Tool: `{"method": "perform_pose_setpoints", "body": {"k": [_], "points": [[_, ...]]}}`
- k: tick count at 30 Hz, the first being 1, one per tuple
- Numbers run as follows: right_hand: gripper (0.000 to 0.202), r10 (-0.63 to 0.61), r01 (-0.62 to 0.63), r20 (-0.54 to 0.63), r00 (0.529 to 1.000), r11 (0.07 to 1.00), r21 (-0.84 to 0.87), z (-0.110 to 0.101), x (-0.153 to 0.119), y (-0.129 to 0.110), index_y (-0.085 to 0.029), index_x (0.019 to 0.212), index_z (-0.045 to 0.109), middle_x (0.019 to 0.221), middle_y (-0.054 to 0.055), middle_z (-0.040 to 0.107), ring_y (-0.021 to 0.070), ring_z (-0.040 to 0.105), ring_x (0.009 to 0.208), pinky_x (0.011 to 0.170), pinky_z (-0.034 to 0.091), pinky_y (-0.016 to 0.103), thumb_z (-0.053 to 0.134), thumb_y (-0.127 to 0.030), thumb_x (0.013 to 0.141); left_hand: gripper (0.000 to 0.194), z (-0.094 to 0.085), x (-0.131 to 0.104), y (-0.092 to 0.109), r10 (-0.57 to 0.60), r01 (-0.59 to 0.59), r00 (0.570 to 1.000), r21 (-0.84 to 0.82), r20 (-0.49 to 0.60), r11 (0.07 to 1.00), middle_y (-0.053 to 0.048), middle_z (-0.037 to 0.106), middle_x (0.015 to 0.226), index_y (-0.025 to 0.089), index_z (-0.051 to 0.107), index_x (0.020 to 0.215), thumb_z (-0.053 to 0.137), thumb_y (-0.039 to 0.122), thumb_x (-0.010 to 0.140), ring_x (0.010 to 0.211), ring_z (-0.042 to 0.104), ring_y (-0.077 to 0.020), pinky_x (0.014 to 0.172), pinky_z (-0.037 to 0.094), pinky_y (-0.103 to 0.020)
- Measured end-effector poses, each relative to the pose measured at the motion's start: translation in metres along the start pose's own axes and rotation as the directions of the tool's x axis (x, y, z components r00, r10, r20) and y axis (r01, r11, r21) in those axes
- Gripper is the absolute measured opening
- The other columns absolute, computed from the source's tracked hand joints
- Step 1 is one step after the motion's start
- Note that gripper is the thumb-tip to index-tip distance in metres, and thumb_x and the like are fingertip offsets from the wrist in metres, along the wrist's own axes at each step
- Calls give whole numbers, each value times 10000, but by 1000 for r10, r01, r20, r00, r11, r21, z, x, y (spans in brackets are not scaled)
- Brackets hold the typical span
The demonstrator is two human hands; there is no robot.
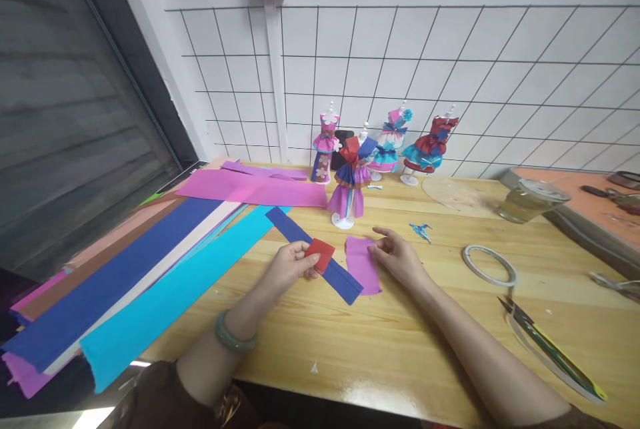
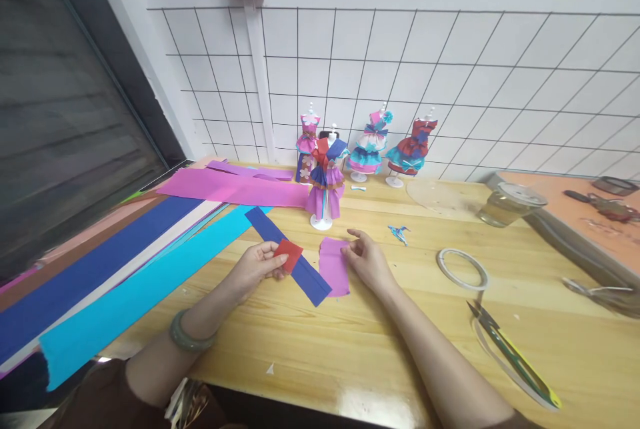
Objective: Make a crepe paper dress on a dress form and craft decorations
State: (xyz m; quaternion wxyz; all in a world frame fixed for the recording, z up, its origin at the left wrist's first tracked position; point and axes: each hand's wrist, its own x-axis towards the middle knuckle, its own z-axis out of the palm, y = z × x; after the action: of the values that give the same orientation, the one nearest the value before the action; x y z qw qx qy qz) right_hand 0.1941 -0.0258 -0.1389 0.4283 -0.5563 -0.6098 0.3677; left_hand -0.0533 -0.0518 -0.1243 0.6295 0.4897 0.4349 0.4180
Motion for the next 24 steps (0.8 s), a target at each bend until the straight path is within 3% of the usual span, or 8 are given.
{"method": "perform_pose_setpoints", "body": {"k": [7, 12, 18, 24], "points": [[481, -25, 71, -136, 990, 936, 344, -4, -8, -28, -190, 1078, 551, 754, -1, 536, 126, 536, 685, 638, 458, 270, 688, -377, 658, 334, -1, -1, 1, -5, 8, 999, -68, 43, 998, -82, 657, 844, 113, 579, 896, 669, 345, 673, 667, 599, -128, 602, 437, -243], [471, 59, -22, -63, 996, 877, 479, -3, -14, -37, -211, 1079, 558, 716, -15, 541, 97, 494, 555, 475, 403, 221, 693, -371, 657, 329, 3, -6, 4, -4, 21, 995, -161, 102, 987, -104, 649, 938, 109, 592, 928, 678, 304, 677, 768, 602, -140, 705, 450, -273], [444, 56, -82, 66, 996, 862, 500, 11, -21, -37, -213, 1064, 564, 752, -4, 546, 100, 517, 604, 545, 440, 223, 692, -367, 668, 318, 9, -12, 8, -54, 114, 968, -238, 243, 964, -122, 641, 969, 106, 611, 923, 700, 260, 659, 807, 610, -168, 756, 465, -328], [395, 42, -47, 21, 999, 883, 468, 27, -28, -38, -212, 1023, 581, 820, 16, 580, 122, 562, 657, 608, 475, 253, 671, -396, 685, 284, 10, -14, 5, -95, 167, 939, -196, 331, 966, -91, 649, 843, 108, 609, 870, 705, 266, 654, 719, 617, -156, 697, 485, -322]]}}
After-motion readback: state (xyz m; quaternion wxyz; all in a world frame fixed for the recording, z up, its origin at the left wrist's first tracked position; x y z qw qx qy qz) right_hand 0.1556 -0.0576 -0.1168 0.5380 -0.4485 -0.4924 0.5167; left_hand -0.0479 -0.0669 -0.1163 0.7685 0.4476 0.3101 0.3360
